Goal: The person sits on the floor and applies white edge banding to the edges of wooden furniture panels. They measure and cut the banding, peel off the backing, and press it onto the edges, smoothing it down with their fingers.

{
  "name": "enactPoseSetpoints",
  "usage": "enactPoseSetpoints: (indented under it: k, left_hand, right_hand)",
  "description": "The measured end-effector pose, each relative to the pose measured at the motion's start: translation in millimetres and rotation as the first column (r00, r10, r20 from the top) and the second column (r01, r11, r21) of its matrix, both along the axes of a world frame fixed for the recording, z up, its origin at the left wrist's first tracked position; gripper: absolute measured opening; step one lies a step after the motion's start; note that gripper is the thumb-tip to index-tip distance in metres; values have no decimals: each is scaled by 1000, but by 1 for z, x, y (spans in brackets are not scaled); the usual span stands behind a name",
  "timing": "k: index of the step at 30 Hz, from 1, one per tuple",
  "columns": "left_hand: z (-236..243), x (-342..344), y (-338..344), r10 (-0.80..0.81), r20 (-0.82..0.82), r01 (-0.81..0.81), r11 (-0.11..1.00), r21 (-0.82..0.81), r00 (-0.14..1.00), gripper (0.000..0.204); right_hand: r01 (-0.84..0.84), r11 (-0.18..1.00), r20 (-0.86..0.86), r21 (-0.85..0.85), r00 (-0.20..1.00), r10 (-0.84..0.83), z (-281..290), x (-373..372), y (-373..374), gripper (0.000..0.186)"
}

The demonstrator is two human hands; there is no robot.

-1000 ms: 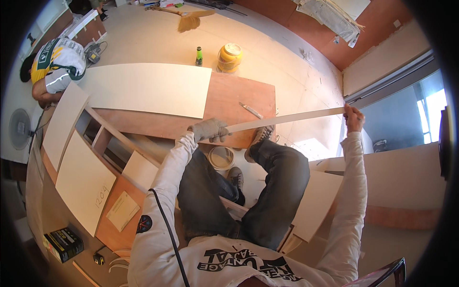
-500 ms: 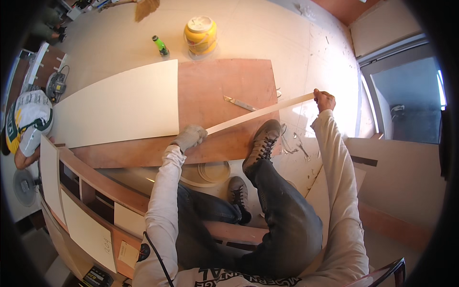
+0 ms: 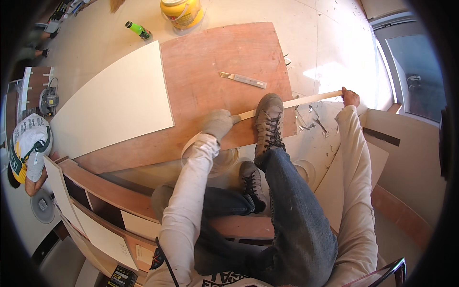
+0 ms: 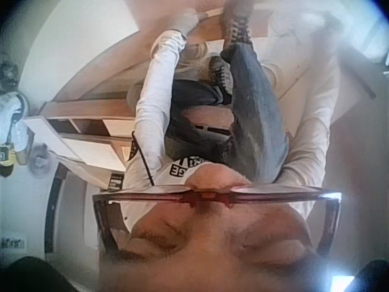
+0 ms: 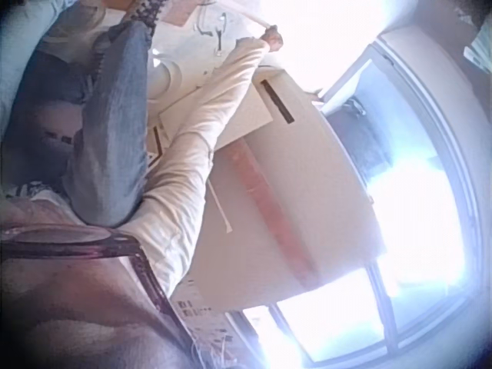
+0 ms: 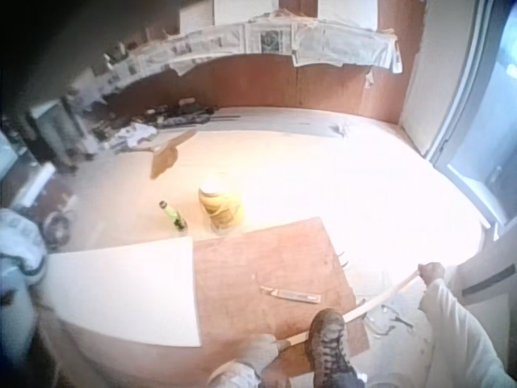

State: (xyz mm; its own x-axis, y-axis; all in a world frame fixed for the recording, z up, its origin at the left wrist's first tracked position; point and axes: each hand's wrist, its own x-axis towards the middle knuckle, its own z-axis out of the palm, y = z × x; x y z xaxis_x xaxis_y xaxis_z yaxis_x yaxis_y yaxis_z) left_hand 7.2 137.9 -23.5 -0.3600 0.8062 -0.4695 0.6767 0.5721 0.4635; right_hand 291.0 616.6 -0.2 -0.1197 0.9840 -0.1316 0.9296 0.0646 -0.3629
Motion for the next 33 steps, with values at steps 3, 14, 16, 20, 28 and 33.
enactPoseSetpoints:
  k: [3, 14, 16, 20, 28, 33]
  left_hand:
    - [28, 9, 25, 236, 26, -227, 957, -179, 972, 49]
    - [16, -9, 13, 291, 91, -261, 932, -252, 952, 54]
    - [28, -12, 1, 356, 74, -319, 899, -301, 932, 57]
    - [34, -17, -31, 366, -30, -360, 892, -272, 930, 62]
    - [40, -20, -57, 397, -110, -411, 881, -233, 911, 62]
    - [38, -15, -63, 347, -133, -367, 911, -187, 929, 61]
  right_hand:
    - [-31, 999, 128, 5, 991, 30, 11, 5, 10, 46]
    - [124, 952, -226, -279, 955, -191, -3, 29, 20, 37]
    - [89, 995, -66, -43, 994, -92, -7, 13, 15, 38]
    - [-361, 866, -137, 346, 894, 427, -24, -69, -42, 51]
    - [-948, 313, 23, 55, 315, 949, 6, -240, -271, 42]
    - [-933, 356, 70, -52, 352, 933, -3, -246, -252, 34]
